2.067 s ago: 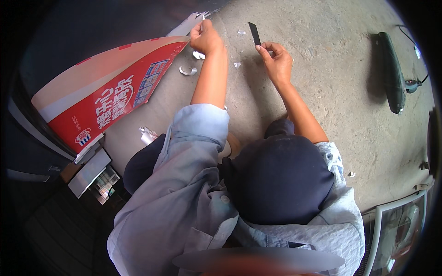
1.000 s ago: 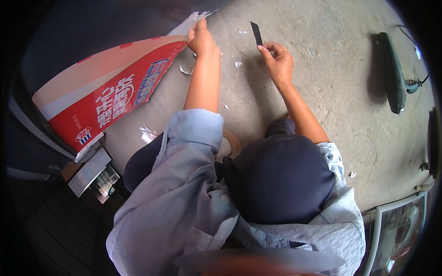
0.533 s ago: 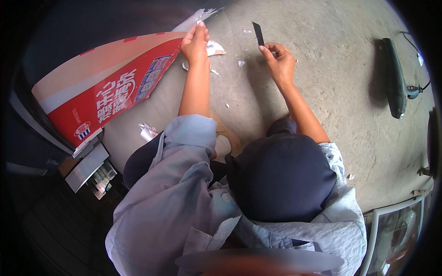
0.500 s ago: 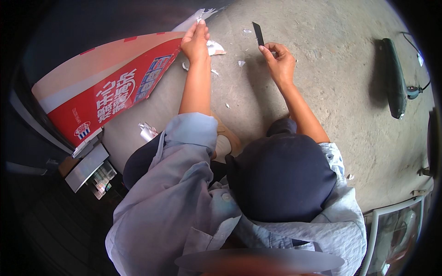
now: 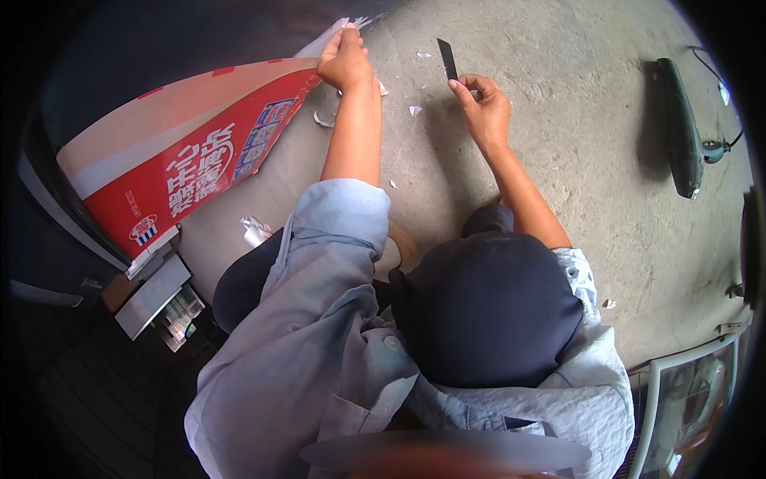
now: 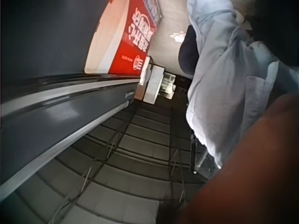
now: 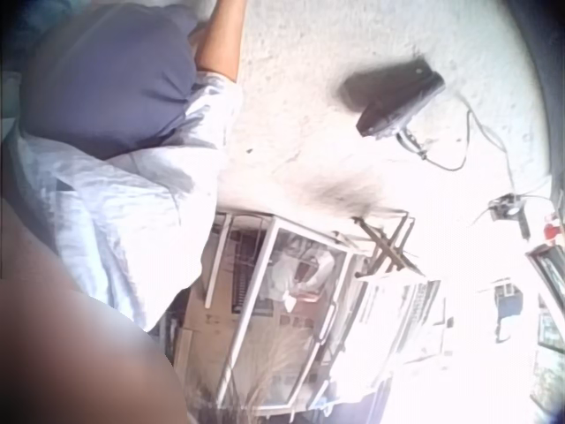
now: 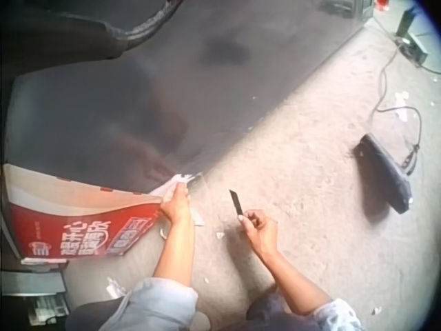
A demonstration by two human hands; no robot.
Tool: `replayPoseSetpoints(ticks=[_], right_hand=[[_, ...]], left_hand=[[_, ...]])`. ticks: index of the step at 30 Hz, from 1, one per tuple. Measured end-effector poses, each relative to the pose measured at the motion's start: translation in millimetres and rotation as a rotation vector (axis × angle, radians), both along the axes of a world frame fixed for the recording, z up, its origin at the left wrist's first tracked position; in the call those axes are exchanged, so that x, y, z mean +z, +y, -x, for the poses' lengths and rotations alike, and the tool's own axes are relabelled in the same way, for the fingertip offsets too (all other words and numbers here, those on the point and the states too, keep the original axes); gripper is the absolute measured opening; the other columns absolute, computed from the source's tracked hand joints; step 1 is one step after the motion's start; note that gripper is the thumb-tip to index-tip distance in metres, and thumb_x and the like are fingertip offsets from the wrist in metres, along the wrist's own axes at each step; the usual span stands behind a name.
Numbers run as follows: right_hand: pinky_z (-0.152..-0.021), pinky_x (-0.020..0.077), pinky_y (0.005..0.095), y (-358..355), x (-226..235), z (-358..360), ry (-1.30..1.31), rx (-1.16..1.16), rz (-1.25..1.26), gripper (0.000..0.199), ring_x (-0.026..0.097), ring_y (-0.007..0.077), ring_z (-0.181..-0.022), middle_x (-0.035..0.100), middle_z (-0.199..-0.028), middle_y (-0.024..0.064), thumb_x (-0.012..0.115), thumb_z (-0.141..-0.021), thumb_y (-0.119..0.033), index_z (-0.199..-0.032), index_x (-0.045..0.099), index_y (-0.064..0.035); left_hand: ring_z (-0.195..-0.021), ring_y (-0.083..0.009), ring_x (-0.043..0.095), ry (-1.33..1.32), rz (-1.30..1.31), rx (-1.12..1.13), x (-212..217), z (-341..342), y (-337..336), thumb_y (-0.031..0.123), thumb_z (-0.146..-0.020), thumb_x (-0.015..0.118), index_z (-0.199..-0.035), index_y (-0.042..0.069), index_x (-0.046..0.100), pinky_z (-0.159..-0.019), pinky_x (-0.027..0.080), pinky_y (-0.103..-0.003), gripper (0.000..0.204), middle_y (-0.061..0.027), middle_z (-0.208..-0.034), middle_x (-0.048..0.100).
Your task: The person sits on the floor and uses a small metal scraper to peel a large red and white sticker off a flat surface. They repeatedly scrape the edge of the sticker to lift it and pull off the material by hand, working methodically along the edge of the surface.
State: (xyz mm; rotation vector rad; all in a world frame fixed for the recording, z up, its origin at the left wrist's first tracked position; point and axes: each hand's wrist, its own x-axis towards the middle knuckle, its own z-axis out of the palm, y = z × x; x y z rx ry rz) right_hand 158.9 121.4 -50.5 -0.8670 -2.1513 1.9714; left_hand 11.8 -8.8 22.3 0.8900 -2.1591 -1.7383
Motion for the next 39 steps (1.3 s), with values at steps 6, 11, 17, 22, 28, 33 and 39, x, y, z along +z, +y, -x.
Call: replayPoseSetpoints(ticks=[6, 11, 17, 22, 28, 33, 39], right_hand=[[-0.076, 0.0511, 0.0350, 0, 2, 0, 0.010, 0.007, -0.018, 0.023, 0.067, 0.0237, -0.083, 0.071, -0.088, 0.0091, 0.078, -0.083, -0.029, -0.089, 0.076, -0.0073], [-0.075, 0.0510, 0.0347, 1, 3, 0, 0.003, -0.008, 0.013, 0.023, 0.067, 0.0231, -0.083, 0.071, -0.088, 0.0092, 0.078, -0.083, -0.029, -0.089, 0.076, -0.0071], [-0.073, 0.0503, 0.0344, -1, 2, -1, -0.005, 0.009, -0.012, 0.023, 0.066, 0.0220, -0.081, 0.070, -0.086, 0.0087, 0.079, -0.083, -0.029, -0.089, 0.076, -0.0072], [-0.073, 0.0502, 0.0344, -2, 7, 0, -0.023, 0.022, 0.002, 0.023, 0.065, 0.0224, -0.080, 0.069, -0.085, 0.0083, 0.079, -0.083, -0.029, -0.089, 0.076, -0.0072], [-0.073, 0.0500, 0.0339, -3, 4, 0, -0.012, 0.022, 0.007, 0.024, 0.065, 0.0217, -0.080, 0.069, -0.086, 0.0077, 0.078, -0.083, -0.030, -0.089, 0.076, -0.0074], [-0.073, 0.0500, 0.0340, -3, 4, -2, -0.021, 0.021, 0.001, 0.024, 0.065, 0.0218, -0.080, 0.070, -0.086, 0.0080, 0.078, -0.083, -0.031, -0.089, 0.076, -0.0072], [-0.074, 0.0506, 0.0344, -1, 3, -2, -0.014, 0.021, -0.010, 0.025, 0.066, 0.0230, -0.081, 0.070, -0.087, 0.0093, 0.078, -0.083, -0.030, -0.090, 0.076, -0.0067]], left_hand=[[-0.076, -0.0111, 0.062, -0.017, -0.029, -0.007, -8, 5, -5, 0.014, -0.084, 0.076, -0.101, 0.000, 0.067, -0.061, 0.051, -0.024, 0.024, -0.0042, -0.087, 0.067], [-0.084, -0.0123, 0.062, -0.116, -0.089, 0.015, -22, -18, -31, 0.016, -0.088, 0.074, -0.111, 0.002, 0.065, -0.068, 0.053, -0.028, 0.029, -0.0053, -0.098, 0.067], [-0.094, -0.0163, 0.069, -0.126, -0.294, -0.124, -21, -52, -73, 0.019, -0.097, 0.067, -0.116, -0.001, 0.064, -0.076, 0.055, -0.029, 0.029, -0.0099, -0.113, 0.069], [-0.097, -0.0161, 0.068, -0.245, -0.020, -0.240, -10, -55, -82, 0.027, -0.091, 0.076, -0.116, 0.002, 0.066, -0.080, 0.053, -0.029, 0.037, -0.0101, -0.114, 0.069], [-0.079, -0.0132, 0.063, -0.318, 0.171, -0.134, -8, -45, -84, 0.043, -0.088, 0.076, -0.108, -0.002, 0.068, -0.070, 0.051, -0.030, 0.050, -0.0057, -0.089, 0.069], [-0.072, -0.0144, 0.055, -0.348, -0.225, 0.000, -7, -40, -91, 0.039, -0.086, 0.070, -0.083, 0.009, 0.055, -0.069, 0.050, -0.033, 0.034, -0.0043, -0.082, 0.059], [-0.065, -0.0162, 0.049, -0.356, -0.607, 0.030, -14, -34, -107, 0.014, -0.078, 0.060, -0.082, 0.009, 0.044, -0.067, 0.050, -0.035, 0.017, -0.0096, -0.084, 0.055]])
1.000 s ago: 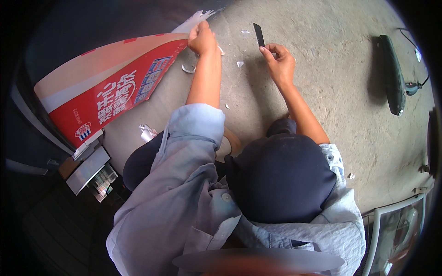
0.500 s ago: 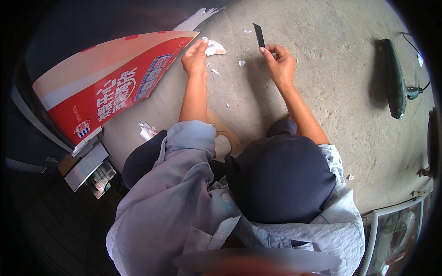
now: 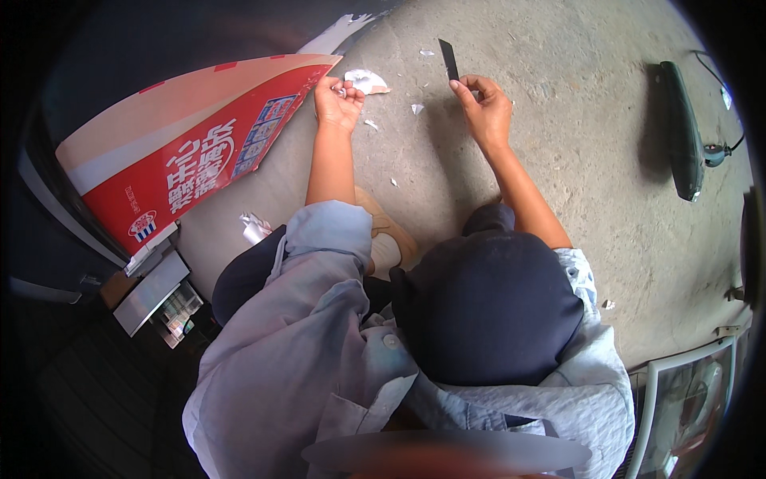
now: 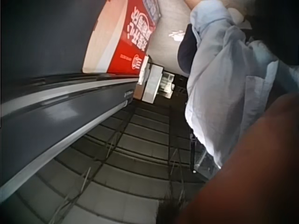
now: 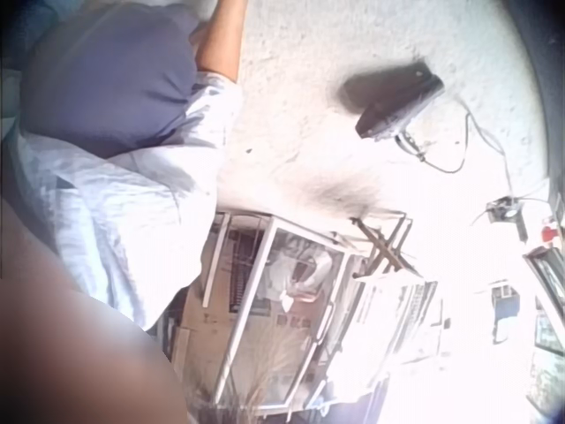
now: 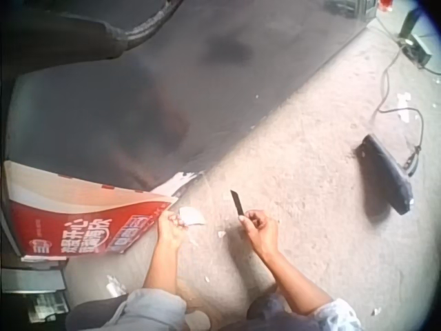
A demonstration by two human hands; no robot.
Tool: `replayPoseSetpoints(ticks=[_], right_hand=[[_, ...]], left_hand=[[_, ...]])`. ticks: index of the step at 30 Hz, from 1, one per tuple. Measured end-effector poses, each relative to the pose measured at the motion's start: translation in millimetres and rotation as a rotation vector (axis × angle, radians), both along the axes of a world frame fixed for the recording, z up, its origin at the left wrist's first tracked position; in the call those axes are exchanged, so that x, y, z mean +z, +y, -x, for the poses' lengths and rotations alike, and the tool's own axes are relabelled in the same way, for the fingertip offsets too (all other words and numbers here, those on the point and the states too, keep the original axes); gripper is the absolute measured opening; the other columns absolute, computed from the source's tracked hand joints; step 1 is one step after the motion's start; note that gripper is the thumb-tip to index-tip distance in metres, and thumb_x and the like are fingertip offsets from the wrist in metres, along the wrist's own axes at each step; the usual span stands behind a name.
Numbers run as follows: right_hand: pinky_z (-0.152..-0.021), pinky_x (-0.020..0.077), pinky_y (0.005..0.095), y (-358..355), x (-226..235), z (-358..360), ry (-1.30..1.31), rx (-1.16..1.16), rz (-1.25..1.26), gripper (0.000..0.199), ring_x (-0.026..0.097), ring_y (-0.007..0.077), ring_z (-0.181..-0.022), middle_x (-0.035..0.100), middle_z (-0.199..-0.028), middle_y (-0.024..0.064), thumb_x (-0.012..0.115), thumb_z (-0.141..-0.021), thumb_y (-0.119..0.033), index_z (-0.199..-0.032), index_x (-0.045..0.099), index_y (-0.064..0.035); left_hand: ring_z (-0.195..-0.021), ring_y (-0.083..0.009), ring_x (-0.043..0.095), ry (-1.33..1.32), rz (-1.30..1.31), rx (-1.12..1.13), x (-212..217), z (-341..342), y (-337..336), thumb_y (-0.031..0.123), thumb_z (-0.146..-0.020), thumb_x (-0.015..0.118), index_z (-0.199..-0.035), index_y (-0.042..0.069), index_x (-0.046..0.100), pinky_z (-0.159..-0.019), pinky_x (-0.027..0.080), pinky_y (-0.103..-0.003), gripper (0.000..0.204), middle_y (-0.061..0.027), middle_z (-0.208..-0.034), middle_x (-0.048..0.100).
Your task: The person sits on the floor and uses a small metal scraper to peel a large red and white sticker off a flat surface. They repeatedly scrape the edge of the sticker to lift it and pull off the material by hand, working methodically along the edge of the surface.
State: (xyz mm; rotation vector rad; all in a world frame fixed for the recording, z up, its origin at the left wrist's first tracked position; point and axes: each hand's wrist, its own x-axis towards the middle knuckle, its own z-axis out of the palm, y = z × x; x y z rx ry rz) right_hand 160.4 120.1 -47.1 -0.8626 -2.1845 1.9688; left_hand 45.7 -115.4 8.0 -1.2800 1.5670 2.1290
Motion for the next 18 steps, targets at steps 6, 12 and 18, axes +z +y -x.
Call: replayPoseSetpoints(ticks=[6, 12, 18], right_hand=[[-0.076, 0.0514, 0.0348, 1, 0, 0, 0.005, -0.004, 0.002, 0.024, 0.067, 0.0240, -0.083, 0.071, -0.088, 0.0100, 0.078, -0.083, -0.029, -0.089, 0.075, -0.0064], [-0.076, 0.0514, 0.0352, 1, -1, 0, 0.021, -0.002, -0.012, 0.024, 0.067, 0.0241, -0.082, 0.071, -0.088, 0.0098, 0.078, -0.083, -0.029, -0.089, 0.075, -0.0065], [-0.076, 0.0513, 0.0353, 2, -3, 0, 0.007, 0.001, -0.019, 0.024, 0.067, 0.0243, -0.082, 0.071, -0.088, 0.0098, 0.078, -0.083, -0.030, -0.089, 0.076, -0.0068]], left_hand=[[-0.072, -0.0169, 0.053, 0.036, -0.044, -0.047, -4, 0, -4, 0.013, -0.079, 0.060, -0.094, 0.005, 0.054, -0.077, 0.050, -0.033, 0.017, -0.0095, -0.092, 0.058], [-0.090, -0.0184, 0.061, 0.050, 0.153, -0.127, -12, -3, -5, 0.005, -0.087, 0.065, -0.124, 0.003, 0.058, -0.091, 0.050, -0.034, 0.037, -0.0087, -0.108, 0.064], [-0.110, -0.0248, 0.067, 0.061, 0.265, -0.265, -4, -9, 2, 0.006, -0.093, 0.069, -0.129, 0.001, 0.054, -0.092, 0.056, -0.037, 0.040, -0.0159, -0.119, 0.068]])
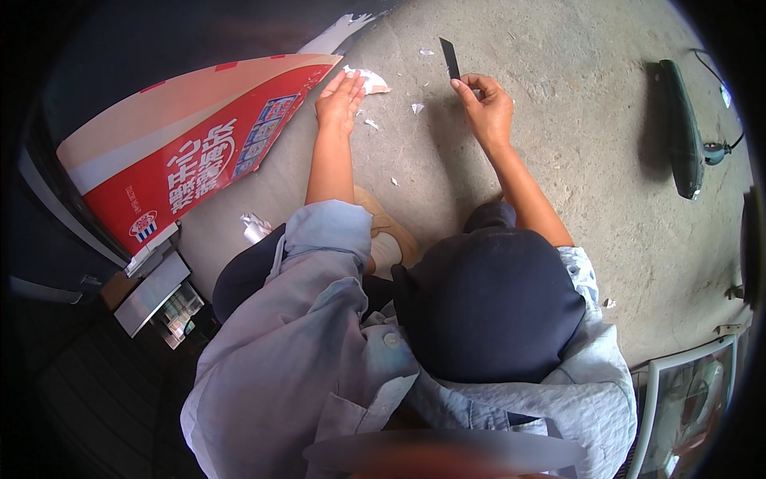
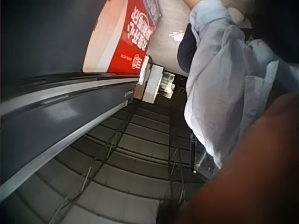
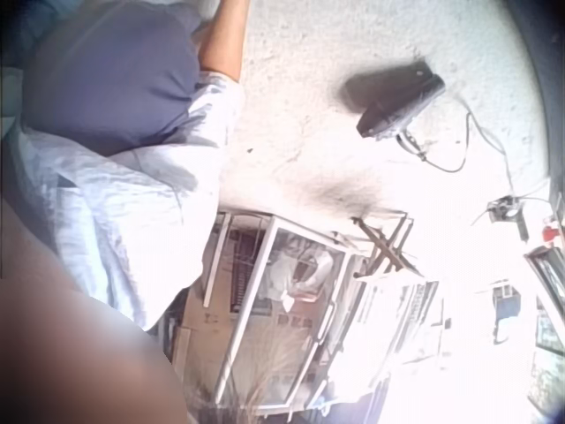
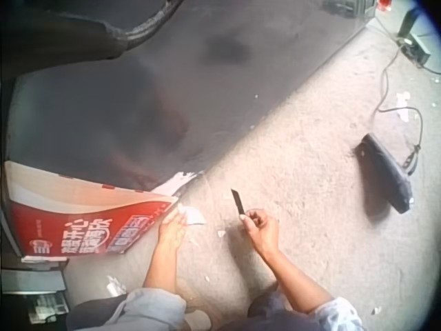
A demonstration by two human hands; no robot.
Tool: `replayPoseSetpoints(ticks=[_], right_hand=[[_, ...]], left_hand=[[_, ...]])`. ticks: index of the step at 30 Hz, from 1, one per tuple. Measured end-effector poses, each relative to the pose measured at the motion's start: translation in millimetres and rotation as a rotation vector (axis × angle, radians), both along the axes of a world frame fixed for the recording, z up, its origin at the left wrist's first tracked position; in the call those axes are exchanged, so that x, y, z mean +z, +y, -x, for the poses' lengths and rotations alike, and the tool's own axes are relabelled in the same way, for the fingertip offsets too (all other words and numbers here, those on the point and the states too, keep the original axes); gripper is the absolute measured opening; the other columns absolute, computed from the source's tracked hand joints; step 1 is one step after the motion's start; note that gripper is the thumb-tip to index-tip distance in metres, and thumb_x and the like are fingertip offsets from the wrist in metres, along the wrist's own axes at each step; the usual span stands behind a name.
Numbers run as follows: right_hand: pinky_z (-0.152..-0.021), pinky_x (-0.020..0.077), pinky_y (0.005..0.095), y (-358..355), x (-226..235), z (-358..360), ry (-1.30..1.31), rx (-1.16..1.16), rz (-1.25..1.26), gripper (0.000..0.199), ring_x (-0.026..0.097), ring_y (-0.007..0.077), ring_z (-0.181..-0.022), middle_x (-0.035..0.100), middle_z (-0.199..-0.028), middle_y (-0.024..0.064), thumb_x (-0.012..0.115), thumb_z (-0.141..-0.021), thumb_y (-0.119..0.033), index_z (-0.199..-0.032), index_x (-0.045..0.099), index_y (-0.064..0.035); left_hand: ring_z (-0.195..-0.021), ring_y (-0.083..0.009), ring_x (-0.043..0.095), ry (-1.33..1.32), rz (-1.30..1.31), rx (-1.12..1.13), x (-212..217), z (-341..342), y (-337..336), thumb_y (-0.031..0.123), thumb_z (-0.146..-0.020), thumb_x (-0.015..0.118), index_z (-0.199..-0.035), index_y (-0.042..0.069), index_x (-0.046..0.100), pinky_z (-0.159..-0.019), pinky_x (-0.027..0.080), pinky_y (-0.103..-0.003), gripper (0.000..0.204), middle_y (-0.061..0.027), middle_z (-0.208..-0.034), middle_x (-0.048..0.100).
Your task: The person sits on the floor and uses a small metal scraper to peel a large red and white sticker off a flat surface. They repeatedly scrape the edge of the sticker to lift it and pull off the material by hand, working methodically along the edge of the surface.
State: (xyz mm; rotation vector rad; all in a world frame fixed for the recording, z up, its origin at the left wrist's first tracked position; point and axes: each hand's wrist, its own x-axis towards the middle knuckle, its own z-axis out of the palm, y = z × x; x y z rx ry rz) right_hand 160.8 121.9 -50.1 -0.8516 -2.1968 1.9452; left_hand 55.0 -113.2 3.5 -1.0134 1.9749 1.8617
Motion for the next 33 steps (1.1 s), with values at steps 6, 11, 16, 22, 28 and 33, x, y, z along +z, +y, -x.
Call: replayPoseSetpoints(ticks=[6, 11, 16, 22, 28, 33], right_hand=[[-0.075, 0.0512, 0.0352, -1, -1, 0, 0.001, 0.004, 0.006, 0.024, 0.066, 0.0241, -0.080, 0.071, -0.089, 0.0100, 0.078, -0.083, -0.030, -0.089, 0.076, -0.0070], [-0.074, 0.0511, 0.0352, -2, -3, -2, -0.004, 0.003, 0.014, 0.023, 0.065, 0.0235, -0.079, 0.071, -0.089, 0.0103, 0.078, -0.083, -0.029, -0.089, 0.076, -0.0070], [-0.074, 0.0512, 0.0350, -3, 0, -2, -0.005, 0.000, 0.019, 0.023, 0.066, 0.0233, -0.079, 0.071, -0.090, 0.0100, 0.078, -0.083, -0.029, -0.090, 0.076, -0.0070], [-0.074, 0.0513, 0.0347, -4, -4, -3, 0.017, -0.006, 0.016, 0.023, 0.066, 0.0234, -0.080, 0.071, -0.088, 0.0100, 0.079, -0.083, -0.028, -0.089, 0.076, -0.0064], [-0.073, 0.0510, 0.0342, -4, -1, -3, -0.002, -0.002, 0.029, 0.023, 0.066, 0.0230, -0.079, 0.070, -0.087, 0.0097, 0.079, -0.082, -0.028, -0.089, 0.076, -0.0060], [-0.072, 0.0508, 0.0341, -5, -4, -3, 0.009, -0.010, 0.014, 0.023, 0.065, 0.0223, -0.077, 0.070, -0.086, 0.0091, 0.079, -0.083, -0.028, -0.089, 0.076, -0.0062]], left_hand=[[-0.105, -0.0225, 0.068, 0.017, 0.086, -0.033, -1, -4, 0, 0.016, -0.096, 0.068, -0.117, 0.003, 0.056, -0.090, 0.057, -0.037, 0.028, -0.0145, -0.116, 0.068], [-0.086, -0.0135, 0.065, -0.011, 0.191, -0.064, -7, -3, -4, 0.025, -0.100, 0.063, -0.112, 0.007, 0.054, -0.080, 0.057, -0.031, 0.023, -0.0050, -0.097, 0.065], [-0.068, -0.0086, 0.053, -0.025, 0.135, -0.004, -17, -3, -15, 0.035, -0.104, 0.053, -0.105, 0.010, 0.052, -0.062, 0.049, -0.025, 0.025, -0.0013, -0.085, 0.060], [-0.064, -0.0079, 0.049, -0.055, 0.116, -0.014, -15, -1, -15, 0.034, -0.104, 0.052, -0.093, 0.009, 0.058, -0.056, 0.041, -0.021, 0.028, -0.0018, -0.079, 0.060], [-0.079, -0.0109, 0.060, 0.069, 0.396, -0.210, -22, -4, -16, 0.019, -0.093, 0.071, -0.133, 0.003, 0.059, -0.070, 0.048, -0.023, 0.045, -0.0062, -0.100, 0.068], [-0.099, -0.0177, 0.067, 0.085, 0.502, -0.195, -25, -5, -15, 0.006, -0.087, 0.076, -0.137, -0.004, 0.054, -0.087, 0.053, -0.030, 0.056, -0.0136, -0.119, 0.069]])
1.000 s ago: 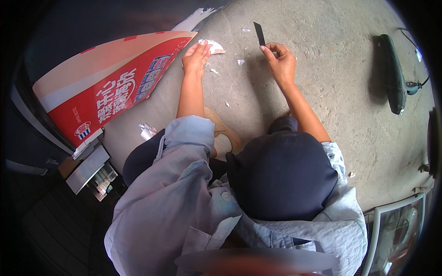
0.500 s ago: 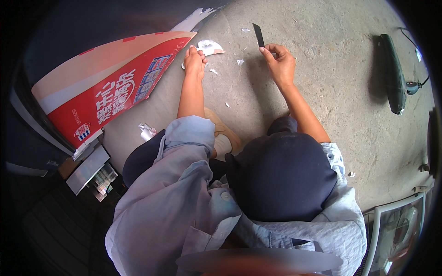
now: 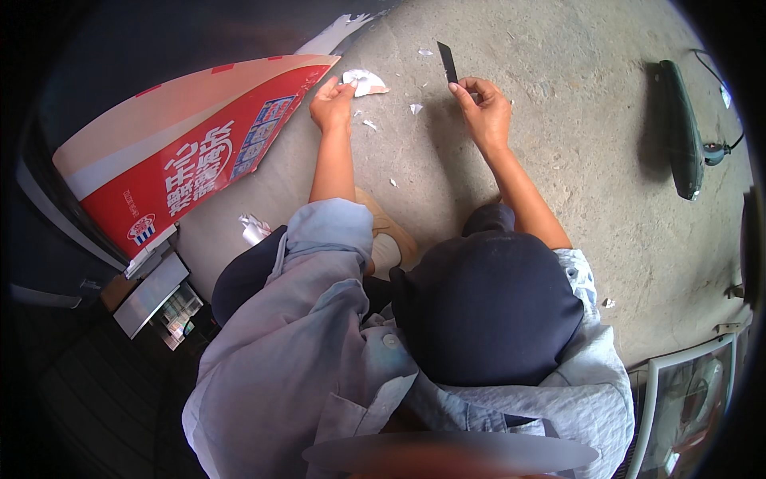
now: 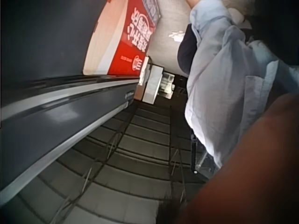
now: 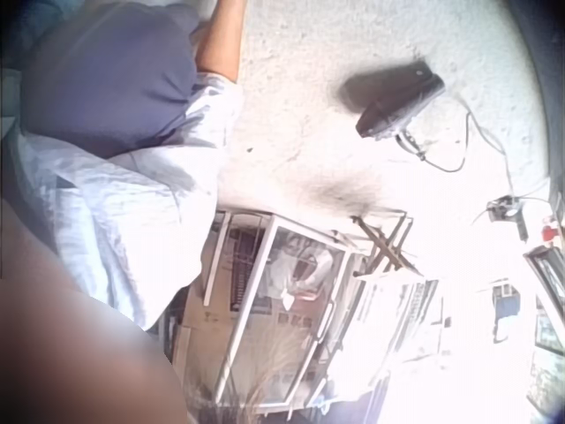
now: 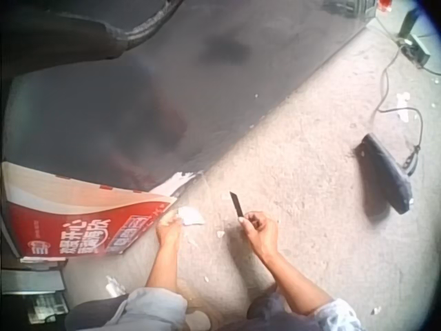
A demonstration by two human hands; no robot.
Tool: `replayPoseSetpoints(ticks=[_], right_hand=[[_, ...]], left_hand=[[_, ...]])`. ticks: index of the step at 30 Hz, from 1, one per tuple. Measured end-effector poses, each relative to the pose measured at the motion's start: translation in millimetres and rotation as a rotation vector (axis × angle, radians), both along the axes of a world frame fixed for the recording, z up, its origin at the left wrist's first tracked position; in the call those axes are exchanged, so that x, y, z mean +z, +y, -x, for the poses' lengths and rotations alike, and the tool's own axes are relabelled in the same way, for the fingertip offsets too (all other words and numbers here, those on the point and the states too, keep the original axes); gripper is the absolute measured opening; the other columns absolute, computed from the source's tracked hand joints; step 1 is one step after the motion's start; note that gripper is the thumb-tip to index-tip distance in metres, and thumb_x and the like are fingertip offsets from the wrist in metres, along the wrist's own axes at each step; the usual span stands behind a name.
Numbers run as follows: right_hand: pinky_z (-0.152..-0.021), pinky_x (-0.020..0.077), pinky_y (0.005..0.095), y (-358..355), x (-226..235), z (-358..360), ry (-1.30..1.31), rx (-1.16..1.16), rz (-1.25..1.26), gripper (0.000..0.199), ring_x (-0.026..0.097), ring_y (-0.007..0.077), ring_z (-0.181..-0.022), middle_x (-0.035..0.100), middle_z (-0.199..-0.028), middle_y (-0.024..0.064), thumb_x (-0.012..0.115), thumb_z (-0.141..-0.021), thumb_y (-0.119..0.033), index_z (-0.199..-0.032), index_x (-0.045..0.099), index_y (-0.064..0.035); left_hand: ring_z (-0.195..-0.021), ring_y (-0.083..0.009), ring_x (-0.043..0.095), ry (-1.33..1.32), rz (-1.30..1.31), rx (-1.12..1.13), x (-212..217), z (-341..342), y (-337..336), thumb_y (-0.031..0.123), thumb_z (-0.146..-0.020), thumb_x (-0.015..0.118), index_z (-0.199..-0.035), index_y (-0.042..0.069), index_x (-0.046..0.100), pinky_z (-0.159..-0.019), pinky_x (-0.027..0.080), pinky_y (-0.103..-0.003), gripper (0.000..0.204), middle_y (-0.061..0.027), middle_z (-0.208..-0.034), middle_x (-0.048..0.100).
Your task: The person sits on the floor and uses a small metal scraper to peel a large red and white sticker off a flat surface. They repeatedly scrape the edge of the sticker to lift it and pull off the material by hand, working methodically along the edge of the surface.
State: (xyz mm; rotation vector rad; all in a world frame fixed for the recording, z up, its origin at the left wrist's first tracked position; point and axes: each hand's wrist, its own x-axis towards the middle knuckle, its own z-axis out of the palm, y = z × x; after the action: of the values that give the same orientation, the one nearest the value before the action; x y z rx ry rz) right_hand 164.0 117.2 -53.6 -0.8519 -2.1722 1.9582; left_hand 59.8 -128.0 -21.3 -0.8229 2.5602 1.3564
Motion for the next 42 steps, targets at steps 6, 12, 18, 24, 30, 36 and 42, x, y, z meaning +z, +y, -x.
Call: replayPoseSetpoints(ticks=[6, 12, 18, 24, 30, 36, 42], right_hand=[[-0.071, 0.0508, 0.0342, 0, 1, 0, -0.006, 0.004, 0.005, 0.022, 0.065, 0.0221, -0.076, 0.070, -0.085, 0.0088, 0.079, -0.082, -0.028, -0.089, 0.076, -0.0065], [-0.070, 0.0505, 0.0341, 1, 0, 0, 0.011, 0.000, -0.007, 0.022, 0.065, 0.0220, -0.075, 0.070, -0.085, 0.0089, 0.079, -0.082, -0.027, -0.089, 0.075, -0.0065], [-0.070, 0.0504, 0.0339, -1, 4, 3, -0.005, 0.017, -0.003, 0.022, 0.065, 0.0216, -0.076, 0.070, -0.085, 0.0091, 0.079, -0.083, -0.027, -0.089, 0.076, -0.0064], [-0.070, 0.0506, 0.0338, -1, 5, 3, -0.015, 0.014, 0.017, 0.023, 0.065, 0.0214, -0.077, 0.070, -0.085, 0.0094, 0.079, -0.083, -0.028, -0.090, 0.076, -0.0064], [-0.071, 0.0507, 0.0341, -2, -1, 0, 0.003, 0.016, -0.017, 0.023, 0.066, 0.0223, -0.077, 0.070, -0.085, 0.0093, 0.078, -0.083, -0.029, -0.089, 0.076, -0.0071], [-0.072, 0.0509, 0.0345, -2, 4, 1, -0.018, 0.027, -0.001, 0.023, 0.066, 0.0235, -0.078, 0.070, -0.085, 0.0094, 0.078, -0.083, -0.029, -0.089, 0.076, -0.0070], [-0.071, 0.0508, 0.0344, -1, 3, 0, 0.007, 0.010, -0.006, 0.022, 0.066, 0.0227, -0.077, 0.069, -0.083, 0.0091, 0.078, -0.083, -0.028, -0.089, 0.075, -0.0068]], left_hand=[[-0.108, -0.0200, 0.067, 0.040, -0.089, 0.071, -13, -4, -16, 0.009, -0.089, 0.074, -0.138, -0.003, 0.053, -0.098, 0.050, -0.034, 0.054, -0.0151, -0.122, 0.068], [-0.103, -0.0144, 0.063, 0.093, 0.014, -0.047, 17, -4, 20, 0.018, -0.090, 0.075, -0.122, -0.004, 0.067, -0.091, 0.048, -0.028, 0.039, -0.0117, -0.114, 0.070], [-0.098, -0.0143, 0.063, 0.149, -0.351, 0.189, 49, 26, 78, 0.017, -0.085, 0.080, -0.113, -0.003, 0.071, -0.096, 0.045, -0.030, 0.035, -0.0081, -0.108, 0.072], [-0.100, -0.0181, 0.065, 0.286, -0.301, 0.243, 46, 47, 102, 0.011, -0.082, 0.081, -0.109, -0.004, 0.072, -0.099, 0.045, -0.031, 0.032, -0.0114, -0.107, 0.073], [-0.102, -0.0177, 0.065, 0.351, -0.361, 0.316, 48, 46, 116, 0.009, -0.081, 0.082, -0.109, -0.003, 0.071, -0.104, 0.041, -0.030, 0.033, -0.0114, -0.108, 0.072], [-0.098, -0.0181, 0.065, 0.372, -0.324, 0.358, 50, 50, 124, 0.007, -0.081, 0.079, -0.105, -0.003, 0.071, -0.097, 0.045, -0.031, 0.027, -0.0100, -0.104, 0.072], [-0.086, -0.0161, 0.063, 0.394, -0.248, 0.407, 45, 55, 127, 0.008, -0.081, 0.073, -0.092, -0.002, 0.071, -0.086, 0.050, -0.031, 0.015, -0.0078, -0.092, 0.071]])
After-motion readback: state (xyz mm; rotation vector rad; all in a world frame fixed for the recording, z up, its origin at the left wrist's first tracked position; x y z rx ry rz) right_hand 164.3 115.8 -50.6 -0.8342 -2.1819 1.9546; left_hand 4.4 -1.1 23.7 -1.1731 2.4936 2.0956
